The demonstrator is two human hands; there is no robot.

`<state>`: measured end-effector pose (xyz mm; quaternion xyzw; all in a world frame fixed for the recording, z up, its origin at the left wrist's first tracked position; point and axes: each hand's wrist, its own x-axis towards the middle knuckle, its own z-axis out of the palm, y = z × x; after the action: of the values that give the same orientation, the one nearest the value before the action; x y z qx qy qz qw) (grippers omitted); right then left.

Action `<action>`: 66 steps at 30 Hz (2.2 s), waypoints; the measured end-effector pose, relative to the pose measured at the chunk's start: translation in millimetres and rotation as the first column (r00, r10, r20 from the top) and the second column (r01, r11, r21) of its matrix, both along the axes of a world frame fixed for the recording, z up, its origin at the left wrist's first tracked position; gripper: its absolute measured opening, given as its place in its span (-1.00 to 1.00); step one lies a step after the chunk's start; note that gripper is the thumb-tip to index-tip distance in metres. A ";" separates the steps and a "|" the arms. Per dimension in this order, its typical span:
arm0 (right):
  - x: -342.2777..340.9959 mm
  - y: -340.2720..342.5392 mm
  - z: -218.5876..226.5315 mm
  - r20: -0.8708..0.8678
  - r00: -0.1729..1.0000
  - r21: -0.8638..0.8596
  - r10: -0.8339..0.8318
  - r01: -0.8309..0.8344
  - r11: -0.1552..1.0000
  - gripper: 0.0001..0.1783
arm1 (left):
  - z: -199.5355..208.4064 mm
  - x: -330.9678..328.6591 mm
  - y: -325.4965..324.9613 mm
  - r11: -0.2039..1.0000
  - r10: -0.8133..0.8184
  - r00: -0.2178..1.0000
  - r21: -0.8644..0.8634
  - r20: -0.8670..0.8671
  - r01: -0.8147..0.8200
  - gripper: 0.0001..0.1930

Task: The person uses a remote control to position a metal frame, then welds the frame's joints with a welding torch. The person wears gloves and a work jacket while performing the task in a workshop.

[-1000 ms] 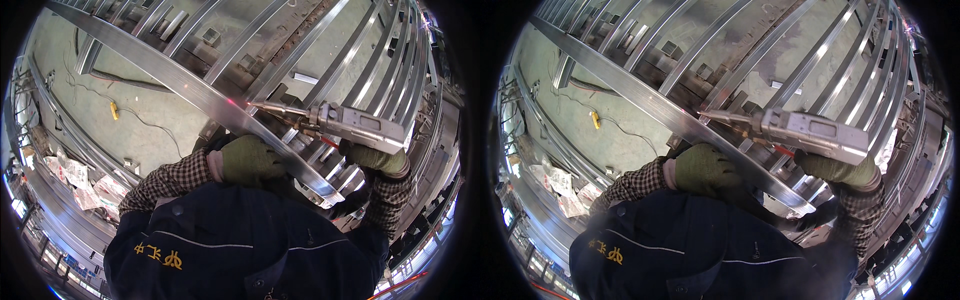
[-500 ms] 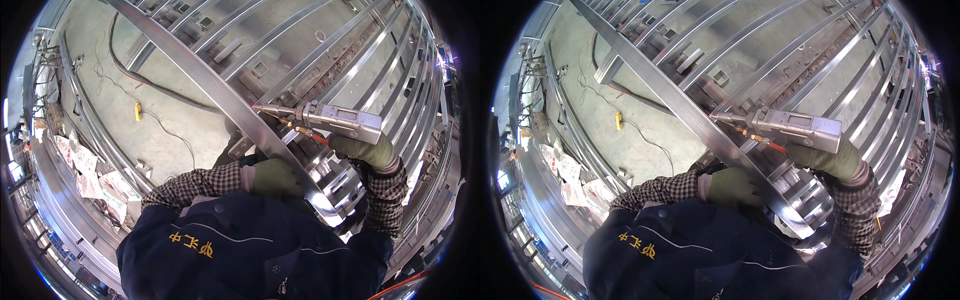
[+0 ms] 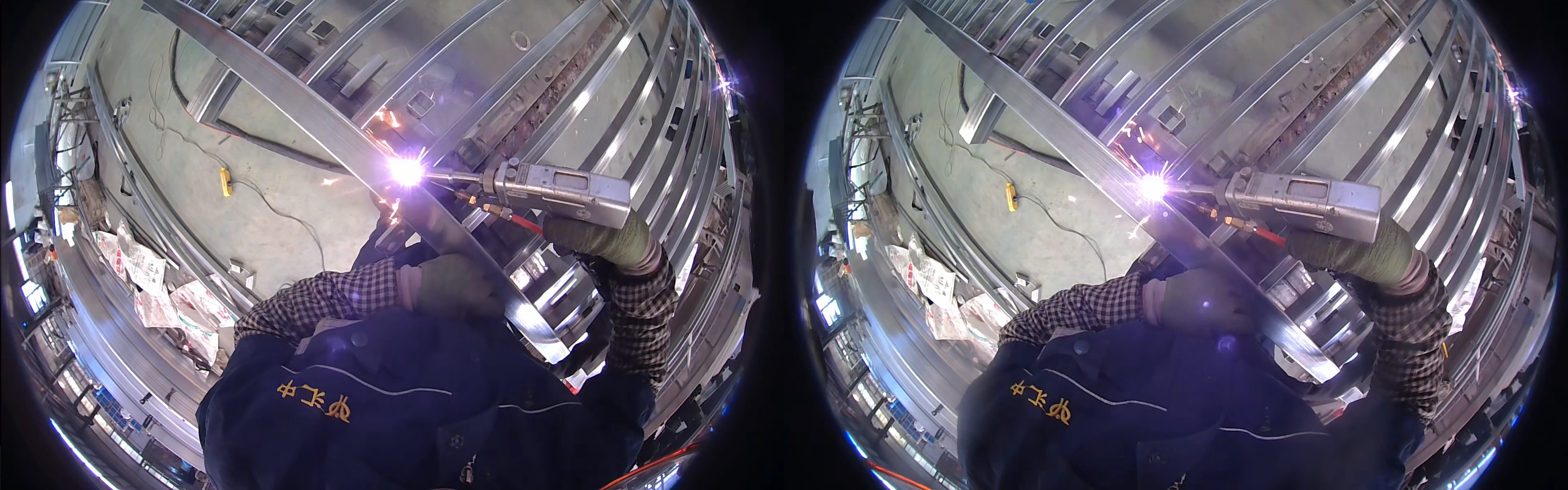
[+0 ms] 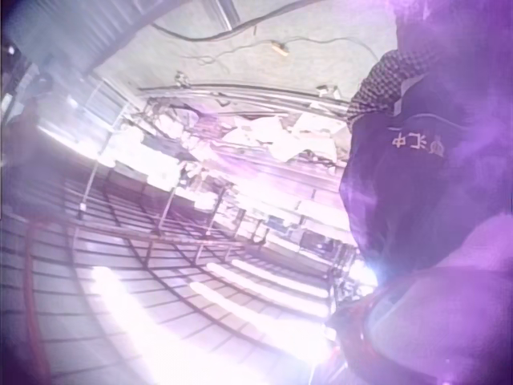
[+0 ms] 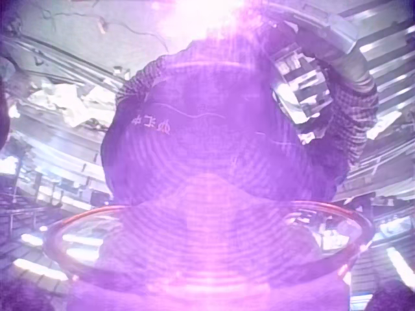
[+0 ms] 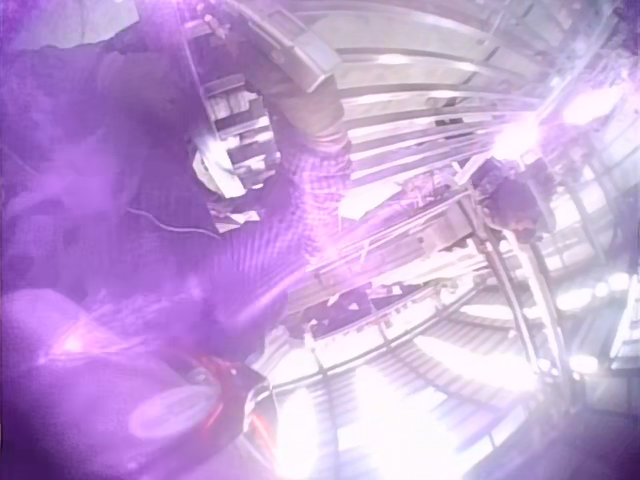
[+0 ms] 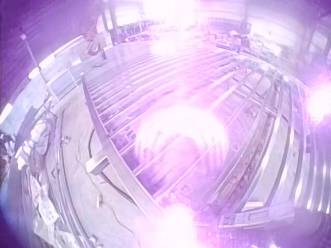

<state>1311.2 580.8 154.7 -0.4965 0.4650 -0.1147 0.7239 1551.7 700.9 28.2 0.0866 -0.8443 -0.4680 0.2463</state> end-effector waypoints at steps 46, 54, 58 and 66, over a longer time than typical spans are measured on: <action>-15.4 -14.8 1.7 -0.197 0.945 -0.431 0.260 -0.322 0.843 -0.79 | 0.4 0.4 -2.6 0.999 -0.041 0.997 -0.019 0.071 0.043 -0.73; 51.0 -43.3 13.2 -0.020 0.992 0.031 -0.128 0.128 0.991 -0.54 | -15.6 -1.0 7.3 0.998 0.058 0.994 0.012 -0.094 -0.057 -0.77; 75.5 -58.3 15.8 -0.053 0.995 0.048 -0.081 0.084 0.995 -0.49 | -14.6 0.0 7.4 0.994 0.111 0.986 0.017 -0.123 -0.110 -0.89; 76.5 -64.5 2.8 0.060 0.998 0.053 0.002 -0.005 0.999 -0.48 | -12.2 1.9 0.9 0.998 0.033 0.994 0.060 -0.106 -0.026 -0.87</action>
<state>1387.7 516.3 157.5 -0.4741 0.4451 -0.1159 0.7508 1553.6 701.9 16.1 0.0812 -0.8145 -0.4928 0.2952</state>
